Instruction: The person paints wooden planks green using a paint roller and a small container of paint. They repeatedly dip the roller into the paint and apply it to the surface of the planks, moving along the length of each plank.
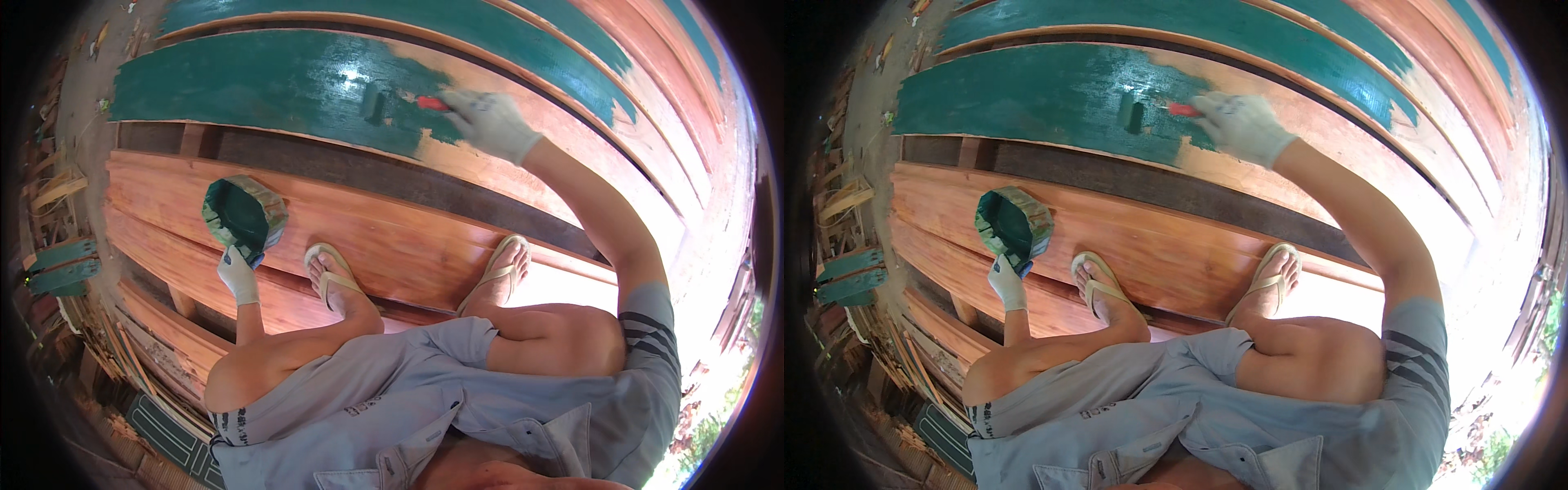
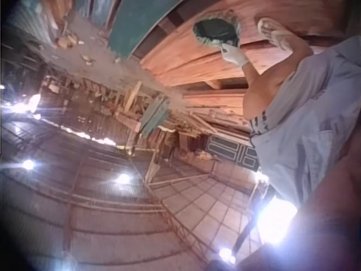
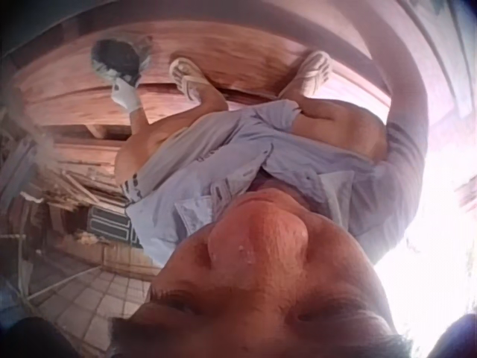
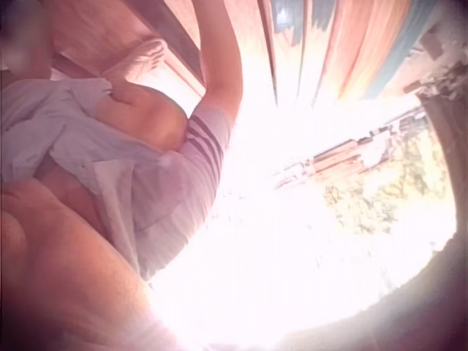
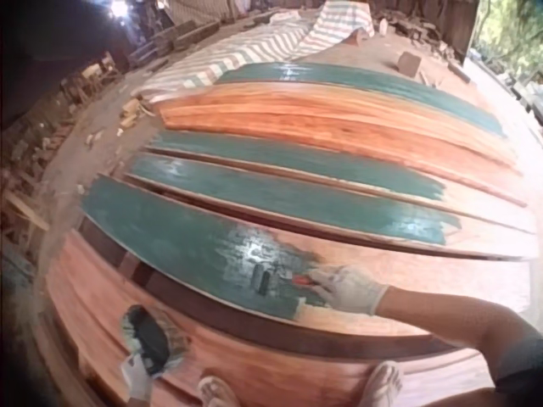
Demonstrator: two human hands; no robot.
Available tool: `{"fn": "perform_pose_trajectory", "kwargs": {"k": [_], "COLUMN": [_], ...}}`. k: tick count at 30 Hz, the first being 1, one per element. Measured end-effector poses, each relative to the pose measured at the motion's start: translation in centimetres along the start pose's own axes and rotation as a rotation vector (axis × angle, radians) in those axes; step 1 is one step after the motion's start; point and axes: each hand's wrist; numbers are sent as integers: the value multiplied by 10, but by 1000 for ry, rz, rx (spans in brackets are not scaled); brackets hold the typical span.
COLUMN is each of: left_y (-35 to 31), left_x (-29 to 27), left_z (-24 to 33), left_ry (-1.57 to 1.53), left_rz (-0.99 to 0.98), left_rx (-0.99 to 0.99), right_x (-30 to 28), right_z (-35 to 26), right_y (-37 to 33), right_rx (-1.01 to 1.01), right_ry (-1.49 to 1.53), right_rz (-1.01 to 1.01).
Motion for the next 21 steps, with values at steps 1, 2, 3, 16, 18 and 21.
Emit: {"fn": "perform_pose_trajectory", "kwargs": {"k": [1, 2, 3, 16, 18, 21], "left_y": [0, -2, -3, -5, -14, -16], "left_x": [0, 2, 5, 27, 39, 69], "left_z": [1, 3, 7, 77, 91, 102], "left_ry": [3, -10, -22, 233, 224, 264], "left_rz": [-3, 2, 5, -170, -198, -253], "left_rx": [8, 8, 9, 339, 366, 455], "right_x": [7, 13, 16, -77, -86, -100], "right_z": [-8, -15, -18, 46, 58, 68], "right_y": [12, 21, 23, -197, -241, -294], "right_rx": [7, 16, 28, 356, 396, 526], "right_ry": [-33, -68, -104, -349, -376, -407], "right_rz": [-55, -112, -168, -291, -252, -255]}}
Point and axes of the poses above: each hand's wrist, its own y-axis towards the middle knuckle, its own x-axis out of the palm, z = x × y, and after that the axes turned 1 degree about x, right-handed
